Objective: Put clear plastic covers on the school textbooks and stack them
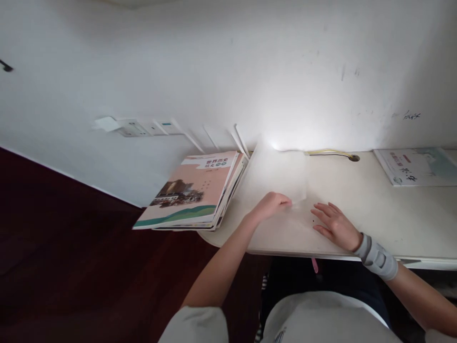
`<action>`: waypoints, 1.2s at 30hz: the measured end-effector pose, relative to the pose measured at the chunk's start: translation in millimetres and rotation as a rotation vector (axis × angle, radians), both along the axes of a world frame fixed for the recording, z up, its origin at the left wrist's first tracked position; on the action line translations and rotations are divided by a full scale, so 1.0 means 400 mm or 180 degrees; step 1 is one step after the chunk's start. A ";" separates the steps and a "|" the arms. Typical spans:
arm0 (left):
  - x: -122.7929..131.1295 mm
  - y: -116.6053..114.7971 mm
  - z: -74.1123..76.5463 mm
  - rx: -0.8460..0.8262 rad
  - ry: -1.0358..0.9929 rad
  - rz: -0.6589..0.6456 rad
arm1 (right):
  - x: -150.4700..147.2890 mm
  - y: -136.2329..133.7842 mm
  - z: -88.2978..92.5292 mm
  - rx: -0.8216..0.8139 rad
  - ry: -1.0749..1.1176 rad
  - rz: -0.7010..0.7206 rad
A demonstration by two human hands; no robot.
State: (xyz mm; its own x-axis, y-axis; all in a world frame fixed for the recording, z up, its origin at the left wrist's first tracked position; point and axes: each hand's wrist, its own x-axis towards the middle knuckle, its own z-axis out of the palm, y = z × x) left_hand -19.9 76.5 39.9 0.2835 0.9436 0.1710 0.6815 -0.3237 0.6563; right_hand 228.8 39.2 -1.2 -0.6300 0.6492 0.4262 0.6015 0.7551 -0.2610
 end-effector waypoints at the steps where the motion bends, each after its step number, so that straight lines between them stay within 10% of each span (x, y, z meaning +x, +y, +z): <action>1: 0.027 0.002 0.007 0.0042 -0.0266 0.0133 | -0.012 -0.005 -0.001 -0.0010 0.0190 -0.0101; 5: 0.188 -0.018 0.055 0.0312 -0.2022 0.0787 | -0.071 -0.025 0.003 0.0131 0.0970 -0.0656; 9: 0.291 -0.086 0.145 0.0438 -0.3061 0.0160 | -0.080 -0.034 0.014 0.0357 0.1300 -0.0965; 13: 0.214 -0.163 0.220 0.1228 -0.3646 0.0110 | 0.015 -0.021 0.039 0.0743 0.1219 -0.1257; 17: 0.065 -0.199 0.159 0.1337 -0.3888 0.1160 | 0.152 -0.025 0.082 0.1400 0.1012 -0.1731; 20: -0.012 -0.219 0.036 0.0264 -0.3081 0.2045 | 0.233 -0.070 0.099 0.1520 0.0567 -0.1933; 24: -0.052 -0.262 -0.082 -0.0536 -0.0741 0.2193 | 0.295 -0.157 0.073 0.0958 -0.0319 -0.1562; 29: -0.040 -0.285 -0.086 -0.0444 0.1062 0.2222 | 0.351 -0.204 -0.031 0.0458 -0.0844 -0.1342; 36: -0.034 -0.308 -0.049 -0.0539 0.1552 0.2320 | 0.425 -0.169 -0.095 0.0161 -0.0965 -0.1016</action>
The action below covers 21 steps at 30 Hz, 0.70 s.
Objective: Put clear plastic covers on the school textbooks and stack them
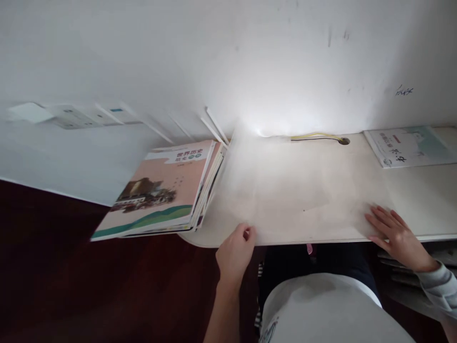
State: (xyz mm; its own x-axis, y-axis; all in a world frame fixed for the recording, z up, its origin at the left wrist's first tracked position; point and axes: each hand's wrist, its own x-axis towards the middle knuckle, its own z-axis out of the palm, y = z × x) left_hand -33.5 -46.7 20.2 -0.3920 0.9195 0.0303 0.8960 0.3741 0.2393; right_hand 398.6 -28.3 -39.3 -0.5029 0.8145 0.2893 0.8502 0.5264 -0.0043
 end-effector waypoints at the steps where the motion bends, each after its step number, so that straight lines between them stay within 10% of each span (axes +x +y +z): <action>1: -0.015 -0.001 0.012 0.0243 0.0015 0.0050 | 0.006 0.004 0.004 -0.0036 -0.0021 0.0076; 5: -0.122 0.042 0.078 0.1229 0.0719 -0.0024 | 0.027 0.020 0.016 -0.0117 0.0032 0.0228; 12: -0.229 0.152 0.115 -0.0018 0.1599 0.0024 | 0.035 0.037 0.001 -0.0012 0.0306 0.0288; 16: -0.204 0.121 0.147 -0.0434 0.1557 -0.0123 | 0.033 0.035 -0.006 0.0104 0.0372 0.0326; 21: -0.183 0.046 0.284 -0.0209 0.1824 0.0562 | 0.010 0.039 0.010 0.0092 0.0288 0.0328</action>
